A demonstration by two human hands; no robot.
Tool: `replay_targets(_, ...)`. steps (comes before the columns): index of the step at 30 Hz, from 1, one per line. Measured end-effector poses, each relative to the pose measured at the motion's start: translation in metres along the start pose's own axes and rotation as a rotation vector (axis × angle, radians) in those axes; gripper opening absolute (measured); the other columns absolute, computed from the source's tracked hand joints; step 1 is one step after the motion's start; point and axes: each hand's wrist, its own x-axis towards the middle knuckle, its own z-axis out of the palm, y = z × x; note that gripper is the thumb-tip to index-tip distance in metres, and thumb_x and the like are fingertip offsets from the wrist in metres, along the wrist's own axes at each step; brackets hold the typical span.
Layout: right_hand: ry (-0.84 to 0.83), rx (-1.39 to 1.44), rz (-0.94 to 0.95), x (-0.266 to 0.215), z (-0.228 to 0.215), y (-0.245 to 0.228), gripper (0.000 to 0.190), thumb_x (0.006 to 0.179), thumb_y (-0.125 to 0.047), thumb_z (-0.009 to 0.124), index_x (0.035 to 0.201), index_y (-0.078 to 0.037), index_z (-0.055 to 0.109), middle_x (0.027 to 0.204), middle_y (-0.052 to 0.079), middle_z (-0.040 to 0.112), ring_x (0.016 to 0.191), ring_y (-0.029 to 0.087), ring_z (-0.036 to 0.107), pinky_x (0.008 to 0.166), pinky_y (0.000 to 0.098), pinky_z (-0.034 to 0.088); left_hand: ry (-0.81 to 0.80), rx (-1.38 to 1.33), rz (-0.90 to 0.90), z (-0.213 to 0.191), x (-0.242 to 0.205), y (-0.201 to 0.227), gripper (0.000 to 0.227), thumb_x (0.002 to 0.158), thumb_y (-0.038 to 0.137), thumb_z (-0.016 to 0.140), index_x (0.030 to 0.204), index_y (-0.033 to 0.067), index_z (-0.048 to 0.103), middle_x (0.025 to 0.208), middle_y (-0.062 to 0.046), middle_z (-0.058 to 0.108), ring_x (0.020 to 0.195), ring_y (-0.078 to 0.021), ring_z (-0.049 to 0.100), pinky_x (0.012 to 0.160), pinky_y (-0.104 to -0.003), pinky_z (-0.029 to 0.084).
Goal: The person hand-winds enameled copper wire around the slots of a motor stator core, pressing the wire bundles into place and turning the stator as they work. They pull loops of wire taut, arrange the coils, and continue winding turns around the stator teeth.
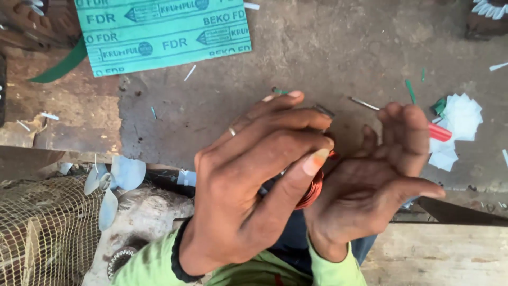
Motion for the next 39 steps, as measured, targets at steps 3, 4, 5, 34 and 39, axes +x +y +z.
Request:
replay_targets(3,0.016,-0.081,-0.013,0.0,0.0,0.0,0.074,0.117,-0.062,0.025,0.154,0.001,0.039,0.156,0.013,0.044,0.145,0.023,0.043,0.127,0.0361,0.033,-0.004,0.032,0.006,0.004,-0.001,0.004,0.015,0.101,0.013,0.067,0.11,0.0026,0.071,0.115,-0.013,0.073,0.121,-0.0321,0.072,0.116,-0.042,0.054)
replay_targets(4,-0.017,-0.169,-0.02,0.0,0.003,-0.002,0.076,0.116,-0.063,0.028,0.155,0.001,0.037,0.158,0.013,0.043,0.147,0.023,0.042,0.128,0.0351,0.031,-0.001,0.11,0.044,0.005,-0.001,0.006,0.015,0.101,0.014,0.068,0.111,0.0029,0.071,0.116,-0.014,0.072,0.121,-0.0343,0.07,0.115,-0.043,0.053)
replay_targets(5,-0.014,-0.169,-0.023,-0.003,-0.002,0.0,0.076,0.116,-0.063,0.028,0.155,0.001,0.037,0.158,0.013,0.043,0.147,0.023,0.042,0.128,0.0351,0.031,-0.003,0.109,0.048,0.006,-0.001,0.006,0.015,0.101,0.014,0.068,0.111,0.0029,0.071,0.116,-0.014,0.072,0.121,-0.0343,0.07,0.115,-0.043,0.053)
replay_targets(34,-0.843,-0.115,0.448,0.061,-0.056,-0.065,0.066,0.078,-0.007,0.088,0.135,0.002,0.056,0.123,0.005,0.064,0.113,0.012,0.062,0.097,0.0307,0.055,-0.099,0.245,-0.02,0.012,-0.031,-0.027,0.06,0.068,0.036,0.091,0.115,0.0066,0.067,0.113,-0.007,0.068,0.115,-0.0279,0.06,0.102,-0.043,0.038)
replay_targets(39,-0.689,-0.193,0.399,0.038,-0.052,-0.062,0.06,0.077,0.001,0.086,0.131,0.003,0.06,0.117,0.004,0.066,0.109,0.011,0.061,0.095,0.0283,0.053,-0.004,0.153,-0.084,0.027,-0.032,-0.003,0.071,0.06,0.046,0.091,0.108,0.0015,0.061,0.104,-0.011,0.062,0.101,-0.0305,0.058,0.092,-0.043,0.04)
